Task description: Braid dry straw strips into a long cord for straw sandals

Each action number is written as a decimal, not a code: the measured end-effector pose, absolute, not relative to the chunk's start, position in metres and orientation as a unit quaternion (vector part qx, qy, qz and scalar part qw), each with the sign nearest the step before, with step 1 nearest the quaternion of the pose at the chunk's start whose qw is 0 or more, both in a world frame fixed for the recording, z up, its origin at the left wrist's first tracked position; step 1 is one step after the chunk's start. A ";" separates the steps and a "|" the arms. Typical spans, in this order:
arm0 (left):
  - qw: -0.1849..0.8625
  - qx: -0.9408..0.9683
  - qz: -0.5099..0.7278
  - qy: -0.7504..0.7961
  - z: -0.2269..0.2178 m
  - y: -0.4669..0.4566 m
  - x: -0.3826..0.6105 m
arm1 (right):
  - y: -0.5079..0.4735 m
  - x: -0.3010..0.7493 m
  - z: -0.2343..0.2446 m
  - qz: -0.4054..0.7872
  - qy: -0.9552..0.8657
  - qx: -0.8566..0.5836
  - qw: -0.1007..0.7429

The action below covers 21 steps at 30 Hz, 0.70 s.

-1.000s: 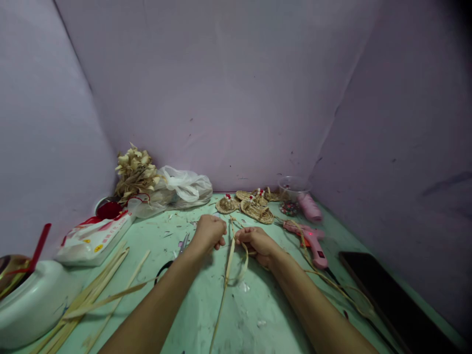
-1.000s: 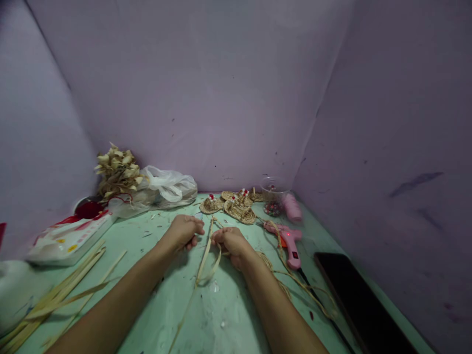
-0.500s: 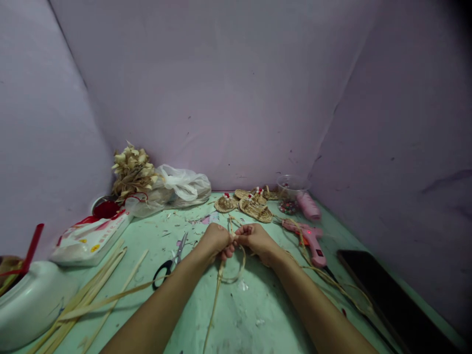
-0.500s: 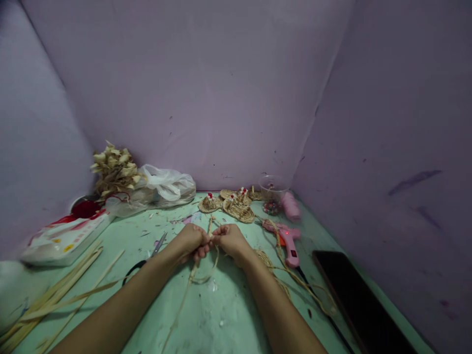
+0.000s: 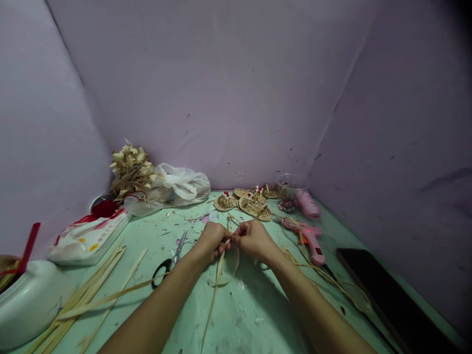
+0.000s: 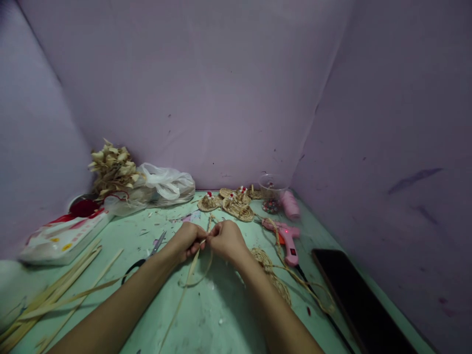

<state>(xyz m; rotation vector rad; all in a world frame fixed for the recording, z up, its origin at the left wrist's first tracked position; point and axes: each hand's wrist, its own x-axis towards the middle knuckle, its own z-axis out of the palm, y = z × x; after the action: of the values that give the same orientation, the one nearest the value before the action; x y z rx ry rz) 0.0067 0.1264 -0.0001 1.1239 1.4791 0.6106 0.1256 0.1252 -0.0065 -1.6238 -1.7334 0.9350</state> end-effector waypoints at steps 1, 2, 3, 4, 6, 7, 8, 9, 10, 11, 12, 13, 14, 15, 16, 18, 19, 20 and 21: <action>0.569 0.478 0.263 0.616 -0.002 0.128 0.004 | 0.123 0.124 -0.005 0.338 -0.661 -0.607 0.283; 0.575 0.482 0.266 0.605 -0.003 0.129 0.002 | 0.121 0.123 -0.003 0.331 -0.669 -0.606 0.276; 0.578 0.488 0.266 0.597 -0.004 0.131 -0.001 | 0.120 0.123 -0.002 0.328 -0.677 -0.601 0.269; 0.580 0.495 0.265 0.590 -0.006 0.132 -0.003 | 0.119 0.123 -0.002 0.331 -0.685 -0.592 0.264; 0.586 0.509 0.260 0.574 -0.007 0.134 -0.006 | 0.119 0.128 -0.001 0.362 -0.701 -0.560 0.253; 0.592 0.515 0.258 0.563 -0.008 0.135 -0.007 | 0.120 0.131 0.000 0.389 -0.706 -0.541 0.241; 0.599 0.519 0.259 0.553 -0.008 0.135 -0.007 | 0.122 0.136 0.001 0.419 -0.705 -0.526 0.227; 0.606 0.518 0.261 0.544 -0.009 0.136 -0.008 | 0.124 0.140 0.003 0.447 -0.693 -0.521 0.219; 0.612 0.516 0.264 0.538 -0.009 0.136 -0.008 | 0.125 0.143 0.005 0.472 -0.670 -0.530 0.220; 0.618 0.513 0.268 0.533 -0.009 0.137 -0.008 | 0.127 0.145 0.007 0.490 -0.636 -0.547 0.236; 0.622 0.509 0.272 0.529 -0.010 0.137 -0.008 | 0.128 0.146 0.009 0.505 -0.592 -0.570 0.264; 0.626 0.505 0.276 0.527 -0.010 0.137 -0.008 | 0.128 0.145 0.011 0.523 -0.544 -0.587 0.293; 0.630 0.503 0.279 0.522 -0.010 0.137 -0.008 | 0.127 0.143 0.013 0.549 -0.497 -0.593 0.315; 0.635 0.503 0.281 0.515 -0.011 0.137 -0.008 | 0.125 0.139 0.014 0.583 -0.460 -0.586 0.324; 0.638 0.504 0.284 0.508 -0.011 0.137 -0.009 | 0.123 0.134 0.014 0.621 -0.437 -0.566 0.321; 0.639 0.507 0.285 0.503 -0.012 0.137 -0.008 | 0.119 0.125 0.012 0.672 -0.420 -0.527 0.308; 0.636 0.508 0.285 0.506 -0.012 0.137 -0.008 | 0.117 0.121 0.011 0.676 -0.420 -0.522 0.308; 0.632 0.509 0.284 0.510 -0.012 0.136 -0.007 | 0.116 0.118 0.009 0.667 -0.422 -0.529 0.310; 0.628 0.511 0.283 0.515 -0.011 0.136 -0.007 | 0.116 0.117 0.006 0.650 -0.428 -0.545 0.312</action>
<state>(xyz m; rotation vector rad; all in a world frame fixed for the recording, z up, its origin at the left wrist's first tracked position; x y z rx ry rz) -0.0069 0.1358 -0.0114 1.1716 1.1801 0.6483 0.1168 0.1161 0.0065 -1.4389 -1.1290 1.7161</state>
